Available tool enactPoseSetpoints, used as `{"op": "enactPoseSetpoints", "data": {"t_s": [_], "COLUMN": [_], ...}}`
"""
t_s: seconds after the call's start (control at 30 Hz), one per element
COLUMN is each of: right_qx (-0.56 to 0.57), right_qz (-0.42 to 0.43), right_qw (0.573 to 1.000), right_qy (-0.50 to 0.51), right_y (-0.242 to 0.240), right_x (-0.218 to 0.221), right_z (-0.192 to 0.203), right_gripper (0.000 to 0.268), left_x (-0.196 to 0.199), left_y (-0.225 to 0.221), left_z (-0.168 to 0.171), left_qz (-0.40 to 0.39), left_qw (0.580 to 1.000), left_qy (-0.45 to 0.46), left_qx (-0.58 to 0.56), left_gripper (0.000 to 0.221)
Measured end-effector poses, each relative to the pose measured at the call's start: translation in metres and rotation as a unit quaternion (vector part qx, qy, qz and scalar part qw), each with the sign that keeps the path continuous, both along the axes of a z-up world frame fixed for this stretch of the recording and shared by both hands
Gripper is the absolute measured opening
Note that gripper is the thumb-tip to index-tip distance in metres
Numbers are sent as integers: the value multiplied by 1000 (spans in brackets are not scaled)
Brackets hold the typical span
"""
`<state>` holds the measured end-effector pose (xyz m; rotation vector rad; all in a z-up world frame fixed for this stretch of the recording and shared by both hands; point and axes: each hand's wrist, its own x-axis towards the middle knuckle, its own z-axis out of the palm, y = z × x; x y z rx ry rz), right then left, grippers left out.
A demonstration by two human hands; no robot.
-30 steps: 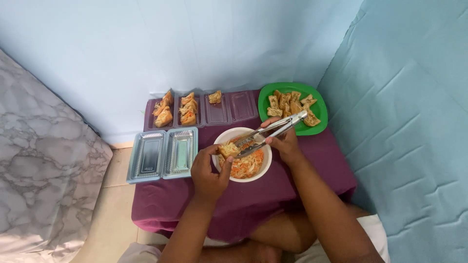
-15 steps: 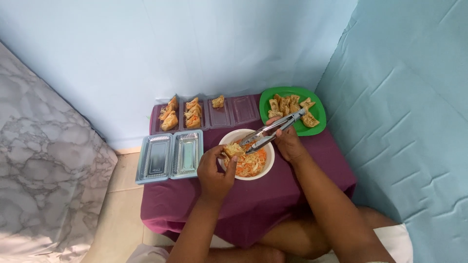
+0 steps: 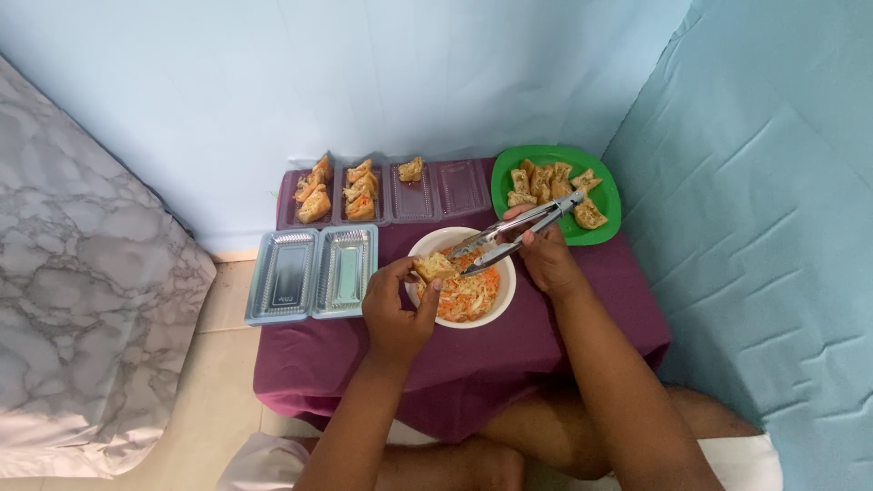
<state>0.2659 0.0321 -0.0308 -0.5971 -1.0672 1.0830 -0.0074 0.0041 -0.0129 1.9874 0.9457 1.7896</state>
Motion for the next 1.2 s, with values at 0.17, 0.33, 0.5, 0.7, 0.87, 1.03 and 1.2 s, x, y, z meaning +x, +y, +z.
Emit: {"op": "enactPoseSetpoints", "data": {"t_s": [0.17,0.33,0.5,0.7,0.87,1.03,1.2], "right_qx": [-9,-14,-14,-16,-24,-25,-31], "right_qz": [18,33,72,86,106,112,110], "right_qw": [1000,999,996,994,992,990,990], "right_qy": [17,38,46,60,70,80,77], "right_y": [-3,0,-1,1,9,8,5], "right_x": [0,4,4,5,11,12,11], "right_z": [3,0,0,0,-11,-10,-6], "right_gripper": [62,60,63,64,66,66,65], "left_x": [1,2,1,2,2,3,2], "left_y": [-8,-4,-7,-6,-8,-9,-5], "left_z": [12,4,9,10,10,11,6], "left_qz": [2,13,17,25,14,13,15], "left_qw": [1000,999,999,998,998,999,999], "left_qy": [3,11,8,26,24,17,17], "left_qx": [14,27,40,60,51,41,49], "left_gripper": [35,35,35,34,34,33,33]}}
